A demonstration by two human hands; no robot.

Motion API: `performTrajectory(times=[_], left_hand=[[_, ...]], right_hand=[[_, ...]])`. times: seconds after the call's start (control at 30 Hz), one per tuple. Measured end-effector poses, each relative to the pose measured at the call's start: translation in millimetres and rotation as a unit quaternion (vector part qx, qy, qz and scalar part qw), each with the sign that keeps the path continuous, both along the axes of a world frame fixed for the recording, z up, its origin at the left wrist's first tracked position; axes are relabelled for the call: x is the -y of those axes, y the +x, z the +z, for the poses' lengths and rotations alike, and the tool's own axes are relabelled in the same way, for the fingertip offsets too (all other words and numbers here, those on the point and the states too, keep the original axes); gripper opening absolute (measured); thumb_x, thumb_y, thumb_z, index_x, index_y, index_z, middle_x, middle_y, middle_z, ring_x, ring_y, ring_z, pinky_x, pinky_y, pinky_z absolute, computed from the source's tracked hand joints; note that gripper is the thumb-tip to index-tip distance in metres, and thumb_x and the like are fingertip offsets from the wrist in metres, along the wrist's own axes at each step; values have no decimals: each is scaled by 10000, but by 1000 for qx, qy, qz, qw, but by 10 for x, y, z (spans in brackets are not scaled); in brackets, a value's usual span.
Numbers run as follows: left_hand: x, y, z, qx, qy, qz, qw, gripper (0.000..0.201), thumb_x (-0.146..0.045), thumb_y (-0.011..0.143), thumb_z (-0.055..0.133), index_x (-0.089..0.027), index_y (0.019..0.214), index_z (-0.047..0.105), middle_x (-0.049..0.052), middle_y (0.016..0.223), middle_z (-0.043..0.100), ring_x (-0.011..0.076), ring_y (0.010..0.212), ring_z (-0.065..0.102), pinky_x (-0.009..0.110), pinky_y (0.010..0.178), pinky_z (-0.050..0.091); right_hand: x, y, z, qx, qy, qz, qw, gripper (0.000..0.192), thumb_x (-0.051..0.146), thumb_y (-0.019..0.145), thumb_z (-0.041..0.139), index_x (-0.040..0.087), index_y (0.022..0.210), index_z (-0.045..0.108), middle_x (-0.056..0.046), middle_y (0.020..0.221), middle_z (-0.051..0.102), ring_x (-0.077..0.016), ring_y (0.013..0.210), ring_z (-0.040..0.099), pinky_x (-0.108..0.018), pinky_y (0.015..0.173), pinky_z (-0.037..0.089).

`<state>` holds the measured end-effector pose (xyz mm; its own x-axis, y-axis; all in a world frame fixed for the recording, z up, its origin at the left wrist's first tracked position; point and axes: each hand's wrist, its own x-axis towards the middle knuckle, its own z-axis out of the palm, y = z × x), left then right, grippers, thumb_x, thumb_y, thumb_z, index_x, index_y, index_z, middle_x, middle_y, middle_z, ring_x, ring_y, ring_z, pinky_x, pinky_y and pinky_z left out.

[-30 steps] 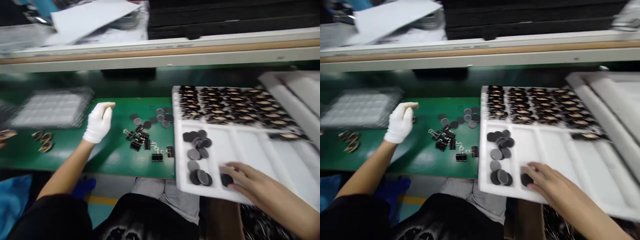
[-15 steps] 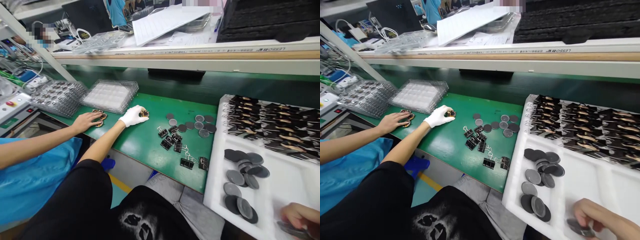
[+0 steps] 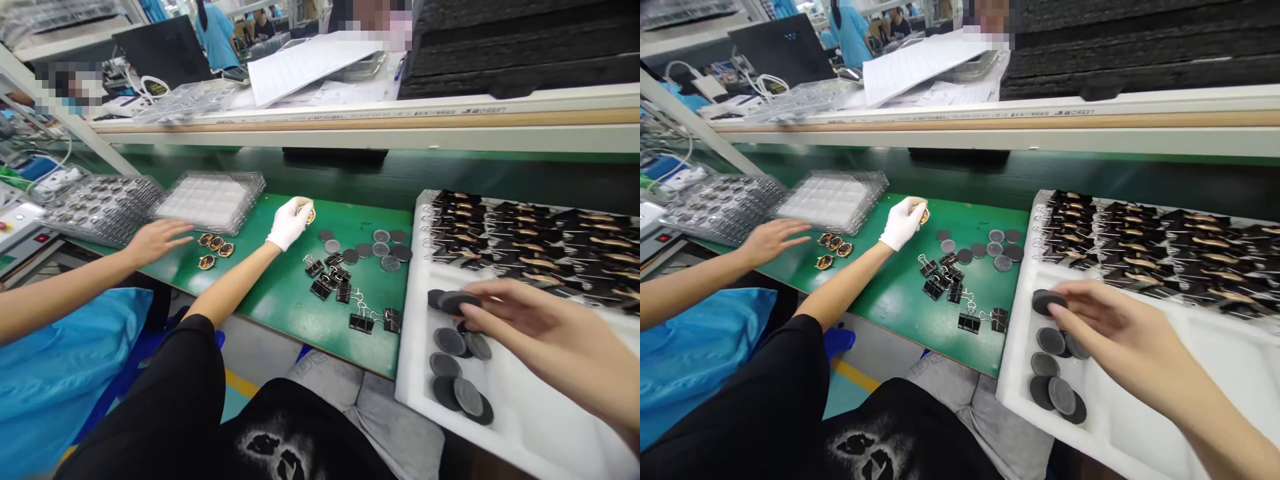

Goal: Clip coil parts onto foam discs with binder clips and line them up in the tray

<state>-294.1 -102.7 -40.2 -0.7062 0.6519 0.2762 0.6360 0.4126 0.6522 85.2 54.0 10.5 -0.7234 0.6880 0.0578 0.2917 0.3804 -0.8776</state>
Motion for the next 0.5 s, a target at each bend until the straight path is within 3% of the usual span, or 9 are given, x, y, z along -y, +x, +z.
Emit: performTrajectory(times=[0.07,0.13,0.27,0.37,0.5], left_hand=[[-221,271,175,46,50,-61,996,405,-380,1077,383,-154,1306,630,88,1095,766,129,776,709,239,671,574],[-390,606,333,125,109,-170,971,390,-391,1060,442,-156,1287,656,87,1111,758,119,760,695,221,637,560],[-484,1193,480,206,119,-315,919,377,-442,1045,507,-165,1225,689,61,1044,744,62,558,547,213,548,493],[-427,1374,478,244,78,-407,877,488,-507,1084,390,-184,1370,619,71,1029,724,101,609,590,256,606,530],[-407,1350,438,208,0,-462,862,485,-396,1081,396,-217,1518,504,96,1255,696,135,718,651,320,767,583]], right_hand=[[131,-279,100,-25,-71,27,997,413,610,718,877,261,917,785,-89,865,805,-260,734,794,-337,689,693],[217,-508,113,-88,-111,29,990,364,534,774,872,247,969,763,-69,903,793,-218,745,785,-321,719,686],[243,-731,-49,-192,-151,0,970,352,428,827,859,238,1065,682,-20,852,747,-179,725,757,-318,719,672],[216,-745,-207,-198,-124,-29,972,371,376,823,860,243,1070,617,34,743,663,-152,664,706,-299,683,647],[196,-748,-361,-192,-96,-36,976,382,323,763,881,248,1035,624,40,815,578,-122,703,631,-230,598,585]])
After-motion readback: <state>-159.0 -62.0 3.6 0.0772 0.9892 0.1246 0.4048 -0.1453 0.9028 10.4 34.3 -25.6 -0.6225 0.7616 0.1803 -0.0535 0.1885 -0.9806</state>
